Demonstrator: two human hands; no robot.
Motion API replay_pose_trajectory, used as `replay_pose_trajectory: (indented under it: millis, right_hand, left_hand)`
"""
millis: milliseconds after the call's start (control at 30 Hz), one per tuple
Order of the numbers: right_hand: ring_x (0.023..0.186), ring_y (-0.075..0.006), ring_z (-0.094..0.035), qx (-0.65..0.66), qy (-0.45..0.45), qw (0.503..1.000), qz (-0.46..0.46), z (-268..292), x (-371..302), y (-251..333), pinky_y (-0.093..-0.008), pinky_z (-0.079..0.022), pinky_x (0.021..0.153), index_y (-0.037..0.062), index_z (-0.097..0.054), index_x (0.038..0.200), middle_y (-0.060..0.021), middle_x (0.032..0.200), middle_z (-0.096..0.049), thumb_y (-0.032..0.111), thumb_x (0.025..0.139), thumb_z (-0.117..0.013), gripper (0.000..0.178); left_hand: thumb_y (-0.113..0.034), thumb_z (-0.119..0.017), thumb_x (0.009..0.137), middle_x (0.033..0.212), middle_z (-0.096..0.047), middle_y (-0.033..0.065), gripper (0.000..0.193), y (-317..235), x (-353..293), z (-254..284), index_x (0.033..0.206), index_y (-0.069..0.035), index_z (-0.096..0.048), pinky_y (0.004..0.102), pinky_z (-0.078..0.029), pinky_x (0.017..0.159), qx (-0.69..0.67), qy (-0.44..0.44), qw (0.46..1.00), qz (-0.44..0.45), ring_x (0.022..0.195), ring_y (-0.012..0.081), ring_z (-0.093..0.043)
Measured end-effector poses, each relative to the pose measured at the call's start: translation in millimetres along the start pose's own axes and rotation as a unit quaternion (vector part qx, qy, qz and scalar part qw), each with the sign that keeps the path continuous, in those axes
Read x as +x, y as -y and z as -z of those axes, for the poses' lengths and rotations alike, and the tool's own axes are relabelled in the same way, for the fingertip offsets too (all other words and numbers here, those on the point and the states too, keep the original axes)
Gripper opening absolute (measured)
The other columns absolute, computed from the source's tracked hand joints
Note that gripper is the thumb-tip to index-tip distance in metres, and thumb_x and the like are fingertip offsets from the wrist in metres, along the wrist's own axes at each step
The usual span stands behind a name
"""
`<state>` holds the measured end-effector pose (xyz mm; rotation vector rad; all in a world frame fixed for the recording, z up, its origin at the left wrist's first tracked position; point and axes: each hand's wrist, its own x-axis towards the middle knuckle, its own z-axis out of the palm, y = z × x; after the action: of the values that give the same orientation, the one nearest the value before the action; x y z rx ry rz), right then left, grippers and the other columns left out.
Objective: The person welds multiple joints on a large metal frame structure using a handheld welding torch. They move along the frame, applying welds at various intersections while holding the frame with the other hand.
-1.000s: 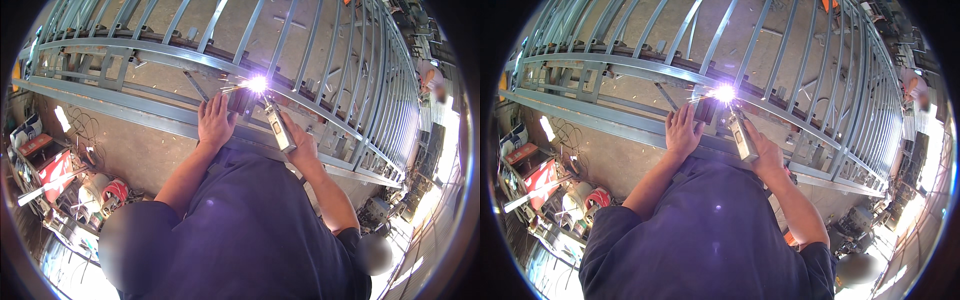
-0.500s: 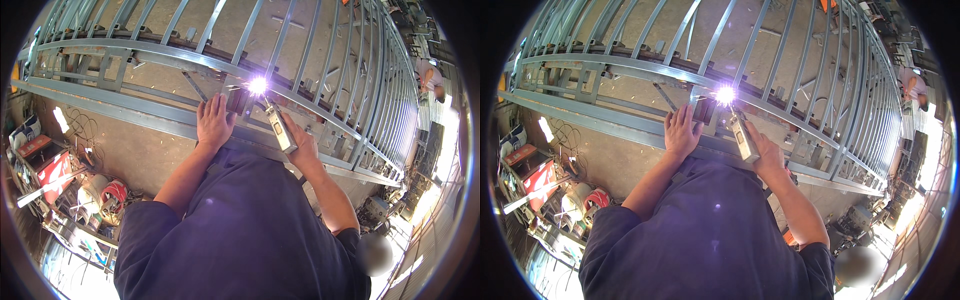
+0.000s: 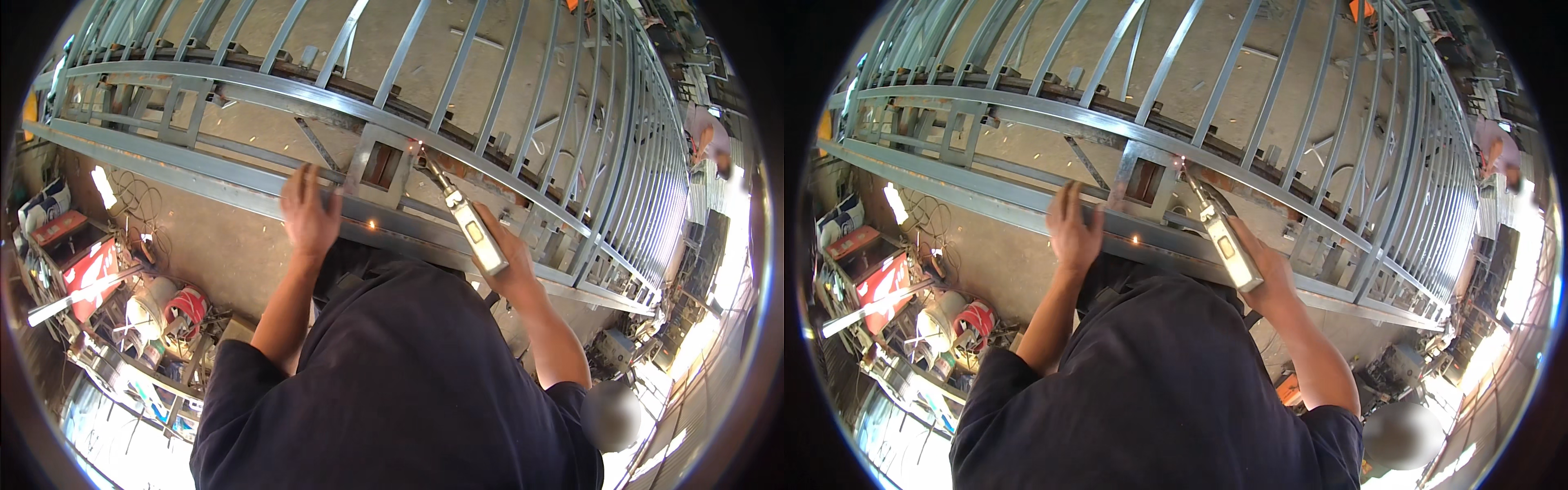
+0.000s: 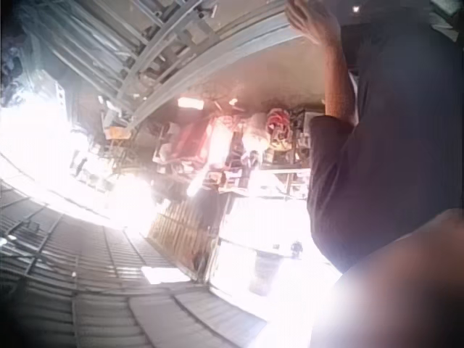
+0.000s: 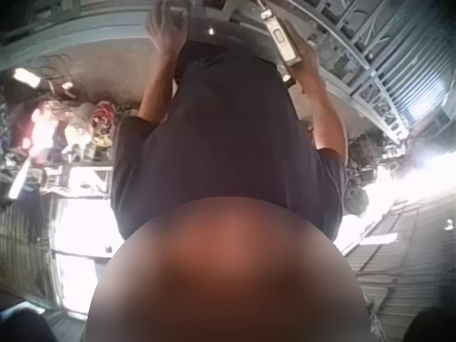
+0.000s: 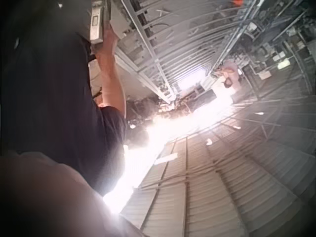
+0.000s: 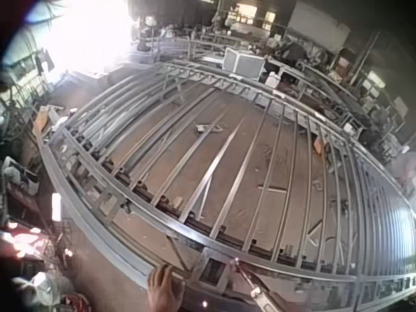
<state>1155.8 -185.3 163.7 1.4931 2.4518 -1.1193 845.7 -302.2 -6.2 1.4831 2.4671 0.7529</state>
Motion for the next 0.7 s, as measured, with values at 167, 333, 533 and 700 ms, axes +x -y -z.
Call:
replay_pose_trajectory:
  millis: [167, 333, 533, 700]
  right_hand:
    - [0.109, -0.0406, -0.071, 0.107, 0.12, 0.987, 0.004, 61, 1, 4, -0.0378, -0.055, 0.094, 0.0169, -0.045, 0.161, -0.02, 0.119, -0.073, 0.007, 0.088, -0.073, 0.078]
    - [0.098, -0.0183, -0.068, 0.211, 0.255, 0.944, -0.011, 76, 51, -16, -0.0326, -0.053, 0.096, 0.0154, -0.05, 0.158, -0.0088, 0.116, -0.074, 0.012, 0.086, -0.075, 0.077]
    - [0.099, -0.0163, -0.067, 0.258, 0.38, 0.883, -0.098, 19, 127, -39, -0.0305, -0.054, 0.088, 0.0046, -0.061, 0.143, -0.0075, 0.112, -0.074, 0.016, 0.082, -0.08, 0.065]
    - [0.078, -0.0118, -0.064, 0.328, 0.418, 0.843, -0.089, -14, 152, -47, -0.0299, -0.054, 0.068, 0.0019, -0.064, 0.134, -0.0033, 0.093, -0.069, 0.01, 0.083, -0.078, 0.055]
  left_hand:
    - [-0.044, -0.07, 0.097, 0.149, -0.055, 0.0259, 0.077, 67, -39, 1, 0.153, 0.003, -0.047, 0.053, -0.043, 0.114, 0.114, -0.167, 0.929, 0.311, 0.137, 0.044, -0.053]
    - [-0.058, -0.05, 0.106, 0.15, -0.056, 0.026, 0.081, 52, -9, -26, 0.153, 0.007, -0.044, 0.0487, -0.047, 0.113, -0.36, -0.24, 0.659, 0.615, 0.133, 0.0393, -0.058]
    - [-0.058, -0.042, 0.109, 0.132, -0.069, 0.026, 0.072, 30, 16, -40, 0.142, 0.005, -0.058, 0.0473, -0.055, 0.101, -0.258, -0.303, 0.656, 0.642, 0.116, 0.0395, -0.069]
    - [-0.057, -0.042, 0.109, 0.126, -0.071, 0.027, 0.07, 23, 22, -35, 0.135, 0.005, -0.063, 0.0496, -0.056, 0.098, -0.212, -0.295, 0.651, 0.667, 0.112, 0.0423, -0.07]
